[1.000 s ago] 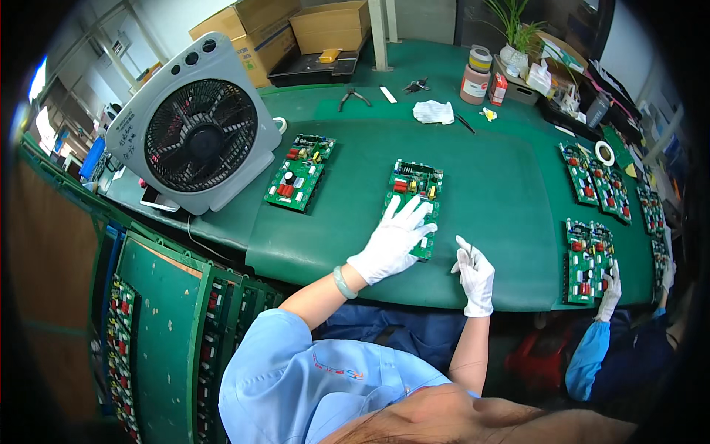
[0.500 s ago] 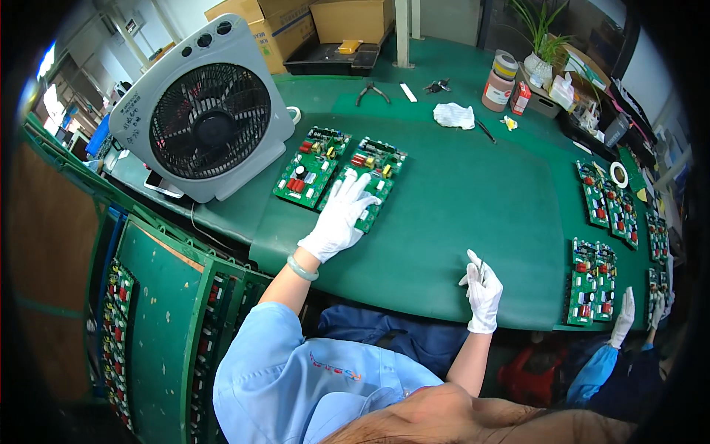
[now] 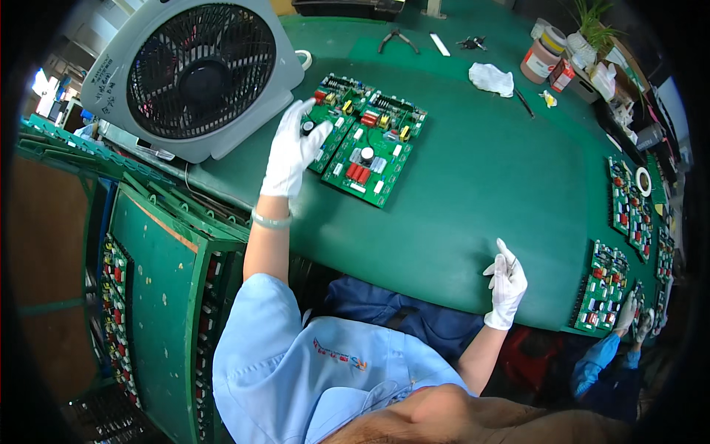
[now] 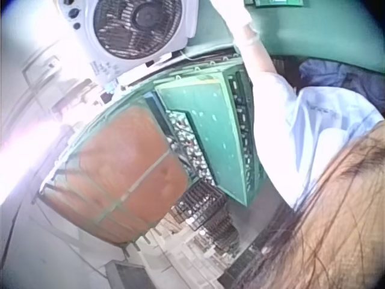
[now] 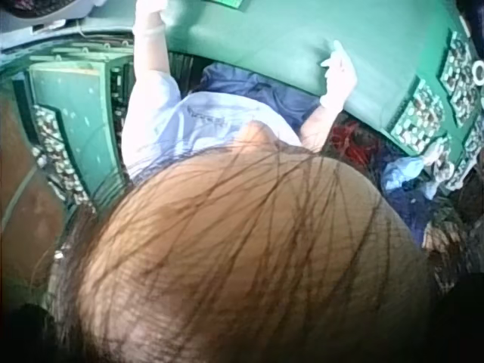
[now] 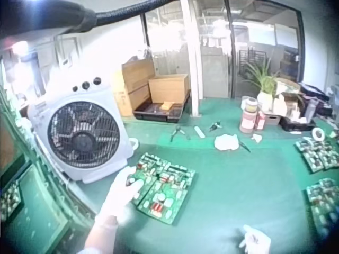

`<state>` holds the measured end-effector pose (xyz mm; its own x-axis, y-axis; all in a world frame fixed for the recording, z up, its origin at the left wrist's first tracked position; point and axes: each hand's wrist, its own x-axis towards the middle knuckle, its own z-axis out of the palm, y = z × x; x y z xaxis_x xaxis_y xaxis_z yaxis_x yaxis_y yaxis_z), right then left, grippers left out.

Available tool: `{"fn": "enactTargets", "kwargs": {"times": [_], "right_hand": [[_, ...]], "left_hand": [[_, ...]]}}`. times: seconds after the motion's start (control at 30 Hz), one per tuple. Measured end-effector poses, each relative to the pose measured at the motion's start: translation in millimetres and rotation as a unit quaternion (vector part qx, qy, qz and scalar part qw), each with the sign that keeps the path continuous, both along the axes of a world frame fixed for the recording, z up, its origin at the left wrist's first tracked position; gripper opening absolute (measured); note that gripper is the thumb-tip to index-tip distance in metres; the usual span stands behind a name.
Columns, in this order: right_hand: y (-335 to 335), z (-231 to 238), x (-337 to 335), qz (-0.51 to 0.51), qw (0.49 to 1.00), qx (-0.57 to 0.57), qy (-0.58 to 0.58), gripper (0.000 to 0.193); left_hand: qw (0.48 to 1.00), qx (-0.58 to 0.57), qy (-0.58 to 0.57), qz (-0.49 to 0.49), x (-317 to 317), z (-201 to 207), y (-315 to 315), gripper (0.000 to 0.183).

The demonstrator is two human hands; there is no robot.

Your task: The person cleans multiple green circuit boards at a workbench using a small metal scraper. They hold each board with gloved hands, flip it to access both sides, and scrape the surface to remove residue. The person handles the boards one at a time, placing them on a green tray after cleaning.

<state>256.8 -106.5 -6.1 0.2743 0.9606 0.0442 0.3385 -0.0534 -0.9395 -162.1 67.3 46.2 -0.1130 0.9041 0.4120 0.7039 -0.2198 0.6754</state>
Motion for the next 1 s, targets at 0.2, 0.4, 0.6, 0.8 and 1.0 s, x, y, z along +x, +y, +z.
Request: {"fn": "enactTargets", "kwargs": {"times": [0.2,0.4,0.6,0.8,1.0], "right_hand": [[3,-2,-2,-0.007,1.0,0.005,-0.029,0.031],[3,-1,-4,-0.014,0.999,-0.004,-0.029,0.031],[3,0,-4,-0.013,0.999,-0.014,-0.035,0.03],[6,4,-3,-0.013,0.999,-0.02,-0.03,0.03],[2,21,-13,-0.005,0.995,-0.067,0.07,0.034]], "left_hand": [[0.997,-0.049,0.053,0.025,14,-12,41,0.077],[0.984,-0.022,0.171,0.052,55,15,34,0.102],[0.965,-0.039,0.254,0.054,76,15,32,0.094],[0.953,-0.099,0.286,-0.004,62,12,42,0.055],[0.926,-0.086,0.352,-0.102,29,-31,52,0.018]]}}
